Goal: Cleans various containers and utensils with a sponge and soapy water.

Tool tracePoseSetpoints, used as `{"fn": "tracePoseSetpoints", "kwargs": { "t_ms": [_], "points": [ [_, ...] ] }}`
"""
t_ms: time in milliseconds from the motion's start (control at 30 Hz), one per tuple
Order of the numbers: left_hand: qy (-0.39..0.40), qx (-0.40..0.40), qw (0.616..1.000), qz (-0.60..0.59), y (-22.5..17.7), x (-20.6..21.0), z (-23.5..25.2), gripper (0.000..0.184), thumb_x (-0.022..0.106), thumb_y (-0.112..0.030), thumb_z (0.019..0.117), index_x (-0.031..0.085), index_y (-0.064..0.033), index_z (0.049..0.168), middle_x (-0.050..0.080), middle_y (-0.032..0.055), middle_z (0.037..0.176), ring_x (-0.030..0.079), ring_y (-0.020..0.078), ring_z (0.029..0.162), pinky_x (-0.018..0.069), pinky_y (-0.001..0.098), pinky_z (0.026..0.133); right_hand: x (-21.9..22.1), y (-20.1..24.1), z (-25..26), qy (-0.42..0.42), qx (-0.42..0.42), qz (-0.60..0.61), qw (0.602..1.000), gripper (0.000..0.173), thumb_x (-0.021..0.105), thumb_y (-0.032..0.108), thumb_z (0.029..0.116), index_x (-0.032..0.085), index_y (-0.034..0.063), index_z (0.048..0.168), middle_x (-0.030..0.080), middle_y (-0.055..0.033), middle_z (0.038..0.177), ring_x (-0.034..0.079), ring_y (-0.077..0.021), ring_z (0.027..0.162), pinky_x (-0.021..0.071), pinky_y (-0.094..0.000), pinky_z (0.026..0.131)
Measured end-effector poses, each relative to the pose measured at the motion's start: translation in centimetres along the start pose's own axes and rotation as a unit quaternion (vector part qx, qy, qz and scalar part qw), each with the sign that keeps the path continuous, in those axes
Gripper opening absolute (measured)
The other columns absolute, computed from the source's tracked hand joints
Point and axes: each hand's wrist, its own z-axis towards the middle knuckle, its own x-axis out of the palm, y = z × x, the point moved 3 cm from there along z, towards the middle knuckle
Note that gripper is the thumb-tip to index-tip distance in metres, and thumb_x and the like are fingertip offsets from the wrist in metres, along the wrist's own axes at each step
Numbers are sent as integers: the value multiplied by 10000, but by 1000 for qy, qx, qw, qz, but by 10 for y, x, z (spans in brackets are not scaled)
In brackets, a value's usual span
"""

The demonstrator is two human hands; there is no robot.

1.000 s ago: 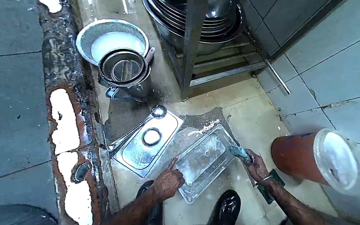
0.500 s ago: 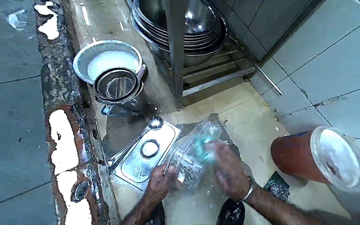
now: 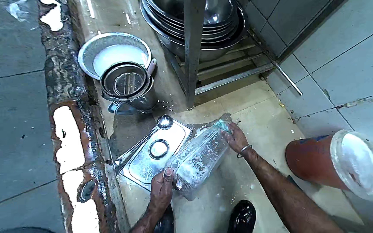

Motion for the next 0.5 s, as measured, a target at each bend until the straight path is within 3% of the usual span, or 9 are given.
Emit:
{"fn": "tracePoseSetpoints", "kwargs": {
  "t_ms": [67, 133, 200, 267, 333, 400, 433, 500],
  "points": [
    [-11, -17, 1000, -9, -1, 2, 1, 538, 442, -641, 1024, 542, -258, 658, 507, -137, 533, 521, 5, 451, 490, 194, 454, 5, -18, 7, -14, 154, 134, 979, 503, 577, 402, 1050, 602, 45, 1404, 640, -220, 1355, 611, -362, 1262, 472, -586, 1072],
    [-34, -32, 999, -21, 3, -1, 0, 539, 422, -610, 1041, 537, -260, 647, 508, -139, 524, 517, 3, 446, 481, 191, 449, 21, -25, -9, -18, 246, 262, 933, 675, 441, 646, 1017, 525, 183, 1502, 550, -158, 1493, 523, -352, 1353, 440, -631, 1055],
    [-79, -60, 995, -31, 8, -5, -3, 517, 401, -514, 1074, 549, -238, 663, 518, -137, 529, 523, -4, 454, 481, 182, 453, 37, -22, -27, -44, 276, 308, 910, 809, 333, 790, 969, 467, 236, 1544, 481, -104, 1571, 469, -317, 1413, 414, -624, 1089],
    [-141, -154, 977, -40, 16, -8, -12, 492, 323, -363, 1085, 569, -153, 716, 541, -91, 561, 549, 24, 497, 504, 215, 498, 61, -26, -48, -77, 315, 341, 882, 818, 296, 778, 985, 470, 197, 1534, 504, -117, 1544, 494, -308, 1385, 431, -609, 1076],
    [-172, -242, 954, -40, 26, -7, -16, 556, 254, -382, 1125, 598, -35, 859, 554, -12, 648, 582, 91, 578, 545, 297, 572, 90, -23, -60, -106, 375, 423, 818, 774, 303, 712, 1026, 485, 123, 1495, 584, -178, 1423, 581, -328, 1271, 506, -587, 994],
    [-182, -265, 945, -54, 35, 3, -18, 585, 216, -402, 1129, 584, -26, 872, 551, 9, 631, 579, 119, 548, 554, 322, 545, 117, -3, -73, -138, 404, 501, 753, 781, 261, 703, 1034, 484, 105, 1484, 592, -184, 1401, 591, -315, 1262, 518, -572, 997],
    [-184, -262, 945, -60, 36, 7, -17, 582, 210, -395, 1129, 574, -40, 847, 548, 2, 603, 572, 117, 515, 553, 316, 519, 125, 14, -82, -154, 410, 506, 743, 776, 247, 686, 1045, 492, 89, 1476, 581, -184, 1417, 578, -307, 1287, 500, -563, 1029],
    [-194, -259, 943, -76, 39, 12, -13, 597, 218, -412, 1131, 575, -40, 830, 548, 13, 583, 571, 128, 485, 554, 320, 495, 138, 50, -108, -142, 409, 469, 770, 779, 233, 627, 1076, 497, 8, 1468, 539, -238, 1458, 541, -340, 1325, 451, -579, 1079]
  ]
}}
